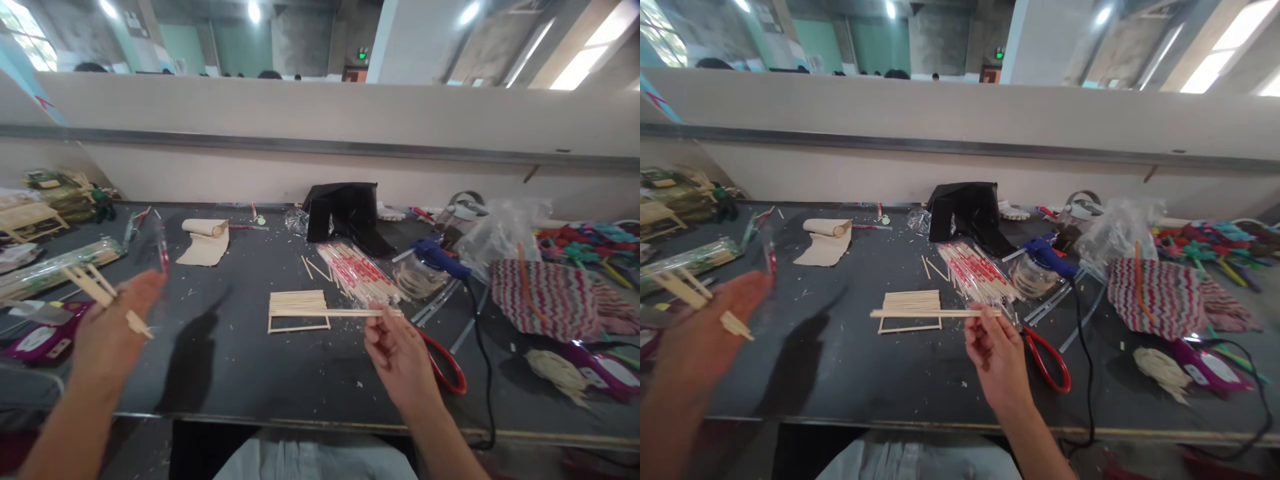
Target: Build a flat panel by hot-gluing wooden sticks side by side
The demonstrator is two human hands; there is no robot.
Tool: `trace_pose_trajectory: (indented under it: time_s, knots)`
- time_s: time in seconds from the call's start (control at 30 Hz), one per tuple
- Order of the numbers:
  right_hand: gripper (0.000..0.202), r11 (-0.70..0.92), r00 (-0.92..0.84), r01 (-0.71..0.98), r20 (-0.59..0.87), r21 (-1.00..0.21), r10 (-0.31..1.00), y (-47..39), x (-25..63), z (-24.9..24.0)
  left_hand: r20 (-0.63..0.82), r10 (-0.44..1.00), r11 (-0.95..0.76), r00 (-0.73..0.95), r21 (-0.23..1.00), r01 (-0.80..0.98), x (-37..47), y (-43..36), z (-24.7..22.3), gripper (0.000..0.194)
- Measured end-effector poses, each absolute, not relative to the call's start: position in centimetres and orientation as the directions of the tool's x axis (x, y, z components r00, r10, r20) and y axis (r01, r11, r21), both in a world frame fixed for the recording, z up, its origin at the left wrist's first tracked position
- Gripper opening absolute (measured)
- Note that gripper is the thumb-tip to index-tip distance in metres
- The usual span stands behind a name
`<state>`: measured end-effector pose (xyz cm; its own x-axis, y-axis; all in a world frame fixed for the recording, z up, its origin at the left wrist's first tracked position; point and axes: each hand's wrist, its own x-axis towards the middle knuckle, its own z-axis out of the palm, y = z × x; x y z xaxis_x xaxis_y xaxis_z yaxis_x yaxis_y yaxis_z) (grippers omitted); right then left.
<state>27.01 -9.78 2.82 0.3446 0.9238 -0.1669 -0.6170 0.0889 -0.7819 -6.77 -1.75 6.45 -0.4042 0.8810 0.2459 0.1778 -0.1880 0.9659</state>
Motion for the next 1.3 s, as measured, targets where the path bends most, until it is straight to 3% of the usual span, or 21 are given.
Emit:
trace_pose_trajectory:
  time_s: [0.07, 0.13, 0.3, 0.43, 0.57, 0.6, 0.67, 0.73, 0.8, 0.83, 0.93, 0.97, 1.03, 1.1, 1.2, 1.3]
  knots:
    - [0.025, 0.092, 0.328, -0.662, -0.177, -0.744, 0.928, -10.0, 25.4, 2.7, 0.094, 0.932, -0.168, -0.351, 0.968, -0.185, -3.0, -3.7, 5.3, 0.036]
    - [0.026, 0.057, 0.286, -0.673, -0.189, -0.737, 0.939, -10.6, 23.4, 2.3, -0.055, 0.963, -0.046, -0.265, 0.932, -0.359, 0.9, -5.8, 4.1, 0.037]
    - [0.030, -0.181, 0.011, -0.597, -0.234, -0.781, 0.972, -12.9, 18.9, 0.0, -0.249, 0.968, 0.223, 0.040, 0.768, -0.600, 6.0, -10.4, 2.9, 0.037]
    - [0.037, -0.241, -0.232, -0.345, -0.166, -0.907, 0.958, -12.7, 19.4, -0.3, -0.188, 0.977, 0.204, 0.097, 0.717, -0.666, 5.1, -11.9, 4.2, 0.022]
    - [0.038, 0.056, 0.001, 0.121, 0.056, -0.991, 0.998, -9.7, 22.3, 2.1, -0.204, 0.976, 0.205, 0.083, 0.709, -0.675, 4.0, -12.3, 4.8, 0.030]
    - [0.053, 0.095, -0.042, 0.181, 0.089, -0.979, 0.995, -9.0, 22.5, 2.7, -0.238, 0.967, 0.237, 0.092, 0.706, -0.668, 4.0, -12.4, 4.7, 0.032]
    - [0.071, 0.087, -0.288, 0.170, 0.035, -0.982, 0.957, -8.4, 21.9, 3.5, -0.313, 0.943, 0.307, 0.112, 0.690, -0.655, 4.1, -12.5, 4.1, 0.035]
    - [0.057, 0.041, -0.494, 0.141, -0.034, -0.989, 0.869, -8.4, 20.4, 3.7, -0.363, 0.923, 0.355, 0.127, 0.678, -0.643, 4.3, -12.5, 3.3, 0.036]
    - [0.025, 0.048, -0.531, 0.200, -0.067, -0.979, 0.845, -8.7, 19.2, 3.7, -0.374, 0.918, 0.370, 0.131, 0.690, -0.622, 4.2, -12.2, 2.6, 0.035]
    - [0.020, 0.064, -0.509, 0.250, -0.075, -0.966, 0.857, -8.8, 19.1, 3.8, -0.365, 0.923, 0.361, 0.125, 0.705, -0.610, 4.1, -12.0, 2.3, 0.034]
    - [0.026, 0.130, -0.309, 0.420, -0.007, -0.898, 0.951, -8.2, 22.0, 4.9, -0.288, 0.954, 0.283, 0.087, 0.758, -0.588, 3.5, -11.2, 1.8, 0.034]
    - [0.025, 0.169, -0.145, 0.524, 0.109, -0.835, 0.984, -7.7, 23.7, 5.5, -0.257, 0.963, 0.258, 0.085, 0.773, -0.580, 3.4, -10.9, 1.6, 0.035]
    - [0.022, 0.079, 0.225, 0.768, 0.383, -0.635, 0.896, -7.0, 27.2, 6.8, -0.187, 0.977, 0.213, 0.104, 0.805, -0.554, 3.5, -10.3, 1.2, 0.039]
    - [0.044, -0.041, 0.320, 0.874, 0.508, -0.485, 0.800, -6.8, 29.6, 7.8, -0.101, 0.983, 0.165, 0.150, 0.843, -0.512, 4.1, -9.9, 0.7, 0.042]
    - [0.043, 0.058, 0.253, 0.874, 0.555, -0.482, 0.792, -8.2, 29.3, 8.2, 0.048, 0.967, 0.065, 0.251, 0.904, -0.423, 5.5, -9.3, 0.0, 0.042]
    - [0.032, 0.307, -0.003, 0.596, 0.380, -0.742, 0.925, -10.0, 26.0, 7.8, 0.151, 0.916, -0.049, 0.371, 0.961, -0.271, 6.9, -8.9, -0.3, 0.040]
